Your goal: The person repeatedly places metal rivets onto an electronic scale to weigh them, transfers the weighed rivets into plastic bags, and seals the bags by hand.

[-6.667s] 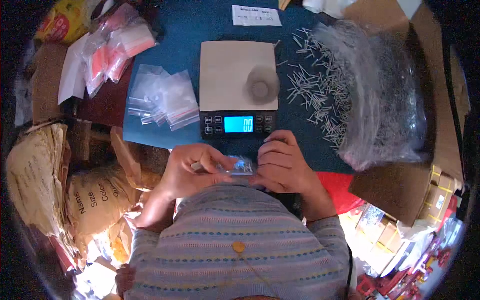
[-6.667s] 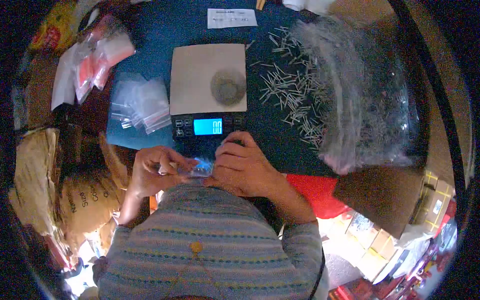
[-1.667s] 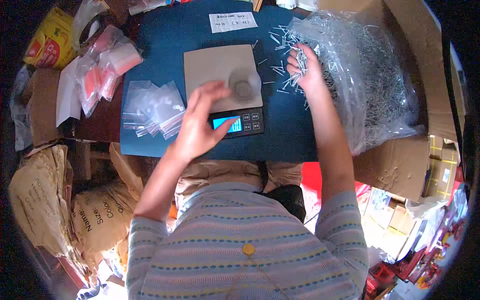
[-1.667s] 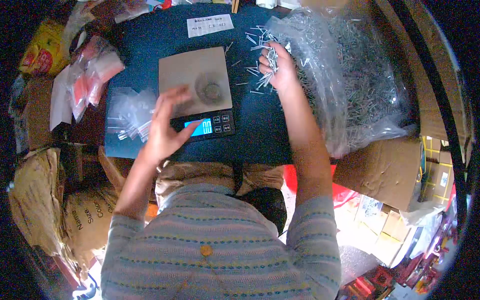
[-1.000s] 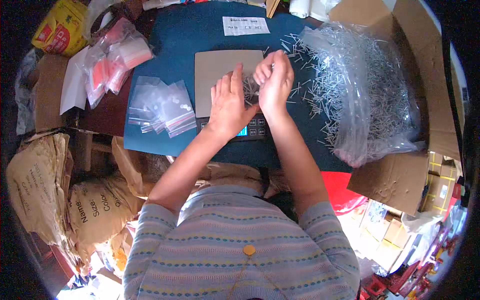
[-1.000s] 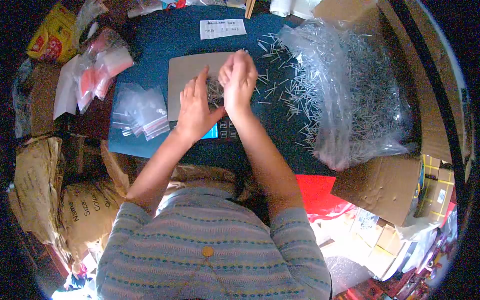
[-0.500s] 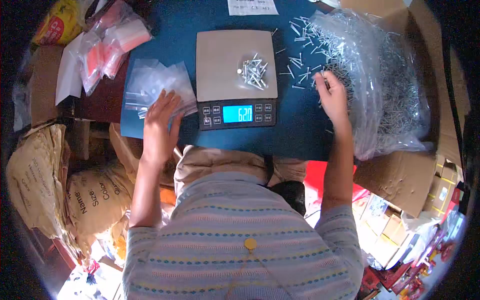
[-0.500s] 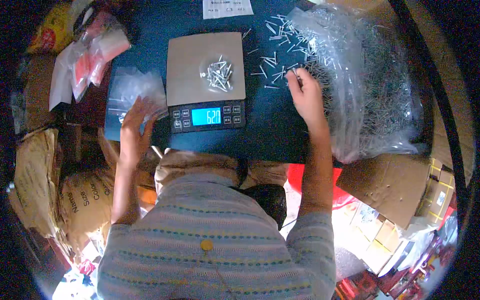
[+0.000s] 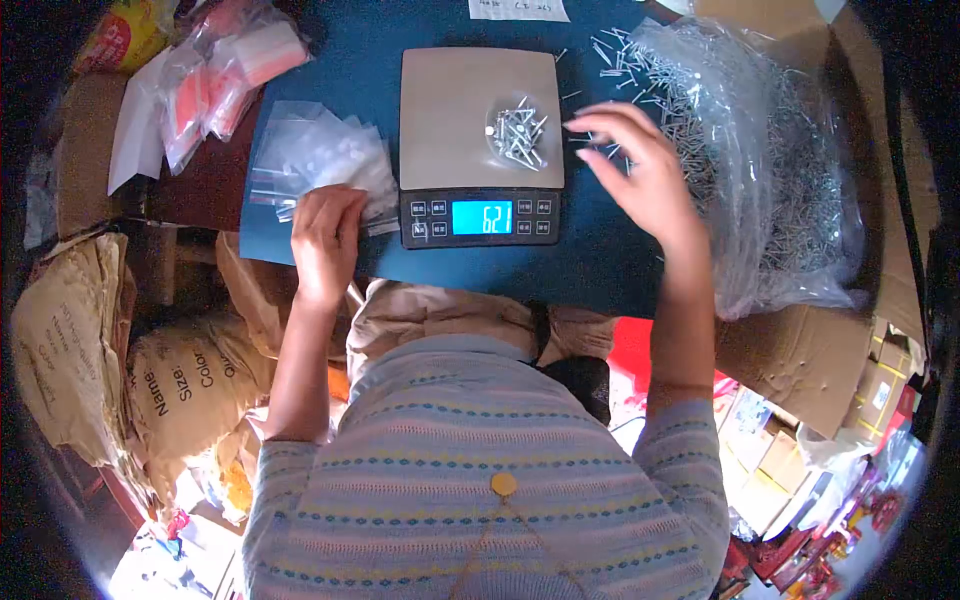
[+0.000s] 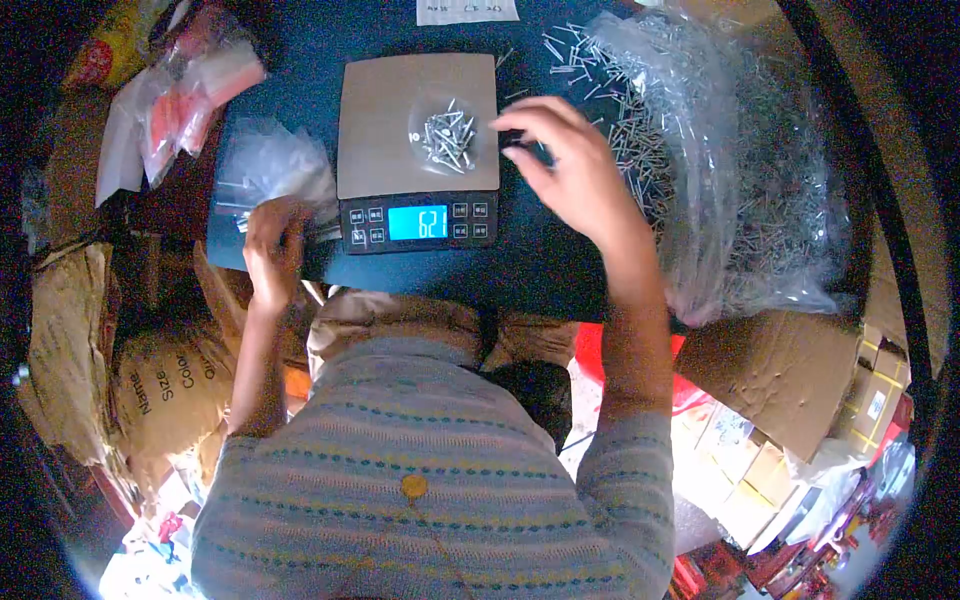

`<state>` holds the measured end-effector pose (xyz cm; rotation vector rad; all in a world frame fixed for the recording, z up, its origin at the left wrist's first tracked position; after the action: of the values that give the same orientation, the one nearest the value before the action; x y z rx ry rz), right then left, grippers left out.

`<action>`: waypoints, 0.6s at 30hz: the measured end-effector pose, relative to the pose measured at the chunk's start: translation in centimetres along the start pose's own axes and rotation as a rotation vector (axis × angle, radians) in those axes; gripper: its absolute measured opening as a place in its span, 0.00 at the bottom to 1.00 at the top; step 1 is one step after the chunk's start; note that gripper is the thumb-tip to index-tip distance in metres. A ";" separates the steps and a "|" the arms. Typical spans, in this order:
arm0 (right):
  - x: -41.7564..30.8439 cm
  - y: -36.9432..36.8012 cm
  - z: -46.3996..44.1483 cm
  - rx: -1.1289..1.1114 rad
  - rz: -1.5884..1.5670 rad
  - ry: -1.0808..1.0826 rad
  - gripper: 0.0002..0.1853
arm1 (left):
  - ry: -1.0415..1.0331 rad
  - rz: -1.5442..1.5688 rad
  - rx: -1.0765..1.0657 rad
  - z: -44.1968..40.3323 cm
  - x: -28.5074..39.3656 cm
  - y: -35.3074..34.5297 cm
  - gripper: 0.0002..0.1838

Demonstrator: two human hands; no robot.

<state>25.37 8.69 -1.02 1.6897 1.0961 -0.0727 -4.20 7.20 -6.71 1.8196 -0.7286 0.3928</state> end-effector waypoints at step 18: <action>1.8 -1.4 -2.9 0.082 -0.348 -0.125 0.07 | 0.050 0.060 0.017 -1.6 -0.9 0.6 0.08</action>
<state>24.08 12.09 -1.76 1.5267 1.2954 -0.4444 -5.11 8.80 -6.22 1.8001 -0.7491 0.4834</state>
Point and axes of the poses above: each hand's wrist, its own z-axis away from the middle knuckle, its own y-axis out of the back of the hand, x = y × z, the point moved 7 cm from there along -z, towards the middle knuckle, and after that the axes turned 13 degrees about y, right-handed, at the moved point
